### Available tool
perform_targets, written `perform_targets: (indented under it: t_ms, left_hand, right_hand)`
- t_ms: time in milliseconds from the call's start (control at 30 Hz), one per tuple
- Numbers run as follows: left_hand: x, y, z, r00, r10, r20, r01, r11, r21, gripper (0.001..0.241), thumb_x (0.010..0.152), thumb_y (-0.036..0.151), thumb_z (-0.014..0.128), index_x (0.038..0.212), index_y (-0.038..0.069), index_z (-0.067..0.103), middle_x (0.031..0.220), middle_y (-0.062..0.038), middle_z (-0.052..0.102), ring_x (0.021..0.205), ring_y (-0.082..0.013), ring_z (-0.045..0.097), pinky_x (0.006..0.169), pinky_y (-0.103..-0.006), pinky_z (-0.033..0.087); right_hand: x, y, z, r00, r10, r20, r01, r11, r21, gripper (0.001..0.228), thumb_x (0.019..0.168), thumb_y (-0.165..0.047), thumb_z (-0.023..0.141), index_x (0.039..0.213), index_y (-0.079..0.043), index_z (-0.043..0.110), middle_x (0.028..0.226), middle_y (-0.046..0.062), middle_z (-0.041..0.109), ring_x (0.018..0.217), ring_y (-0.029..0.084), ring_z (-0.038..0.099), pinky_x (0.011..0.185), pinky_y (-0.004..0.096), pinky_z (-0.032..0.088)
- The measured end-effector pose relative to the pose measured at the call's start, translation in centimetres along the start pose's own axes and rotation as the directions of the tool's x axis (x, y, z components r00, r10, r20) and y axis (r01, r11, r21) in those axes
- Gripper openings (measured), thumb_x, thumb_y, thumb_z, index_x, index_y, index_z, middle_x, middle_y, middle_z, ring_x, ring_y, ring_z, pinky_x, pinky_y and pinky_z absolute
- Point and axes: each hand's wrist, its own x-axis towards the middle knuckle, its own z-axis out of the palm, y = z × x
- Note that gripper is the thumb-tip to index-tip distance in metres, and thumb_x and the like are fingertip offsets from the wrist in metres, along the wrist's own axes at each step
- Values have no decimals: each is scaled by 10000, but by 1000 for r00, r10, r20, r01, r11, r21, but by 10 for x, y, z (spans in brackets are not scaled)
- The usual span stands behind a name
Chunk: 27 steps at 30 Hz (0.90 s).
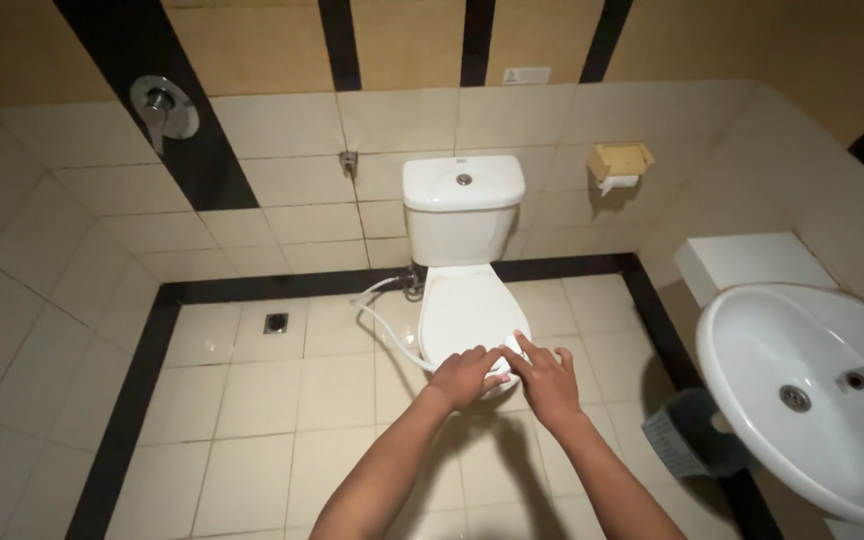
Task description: The person uses a handheld bidet sprayer to wash the toilet bowl and surrounding floor area. Afterward, they pick up a green cloth and wipe the wall tiles and the area around the sink.
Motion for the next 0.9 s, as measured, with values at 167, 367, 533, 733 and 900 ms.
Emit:
perform_targets:
  t_ms: [167,367,533,733,900]
  left_hand:
    - [-3,-10,4,1000,0,-1,0,1000,-8,582,996,558,524,1428,170,490,1164,-161,638,1069,-368,633,884,-494,495]
    - [-6,-10,2,1000,6,3,-6,1000,-11,577,1008,538,527,1431,147,492,1157,-162,641,1059,-373,634,891,-493,496]
    - [-6,-10,5,1000,10,-7,-10,1000,-20,573,1005,517,531,1429,133,499,1157,-156,648,1055,-371,634,897,-488,496]
    - [1,-12,11,1000,5,14,-6,1000,26,568,1020,512,530,1429,119,492,1169,-159,643,1065,-365,628,903,-494,482]
    - [8,-17,20,999,33,-29,-32,999,28,563,1011,509,542,1430,136,505,1154,-150,660,1065,-365,628,902,-494,474]
  right_hand:
    - [3,-6,4,999,-16,28,15,1000,11,508,894,-143,671,1359,-342,618,1509,-5,535,1099,182,643,1037,490,369]
    - [3,-4,10,1000,-25,5,25,999,29,504,872,-153,686,1341,-326,619,1498,2,538,1106,190,643,1032,494,366]
    - [3,-1,12,999,-27,23,26,999,37,512,880,-130,671,1347,-333,616,1508,6,535,1110,178,646,1047,477,365]
    - [5,1,15,998,6,55,-6,1000,6,480,894,-158,659,1332,-351,618,1501,-3,533,1122,181,642,1054,475,350]
    - [8,5,11,998,7,68,-9,1000,29,504,887,-151,657,1353,-337,609,1499,8,530,1119,189,639,1053,475,342]
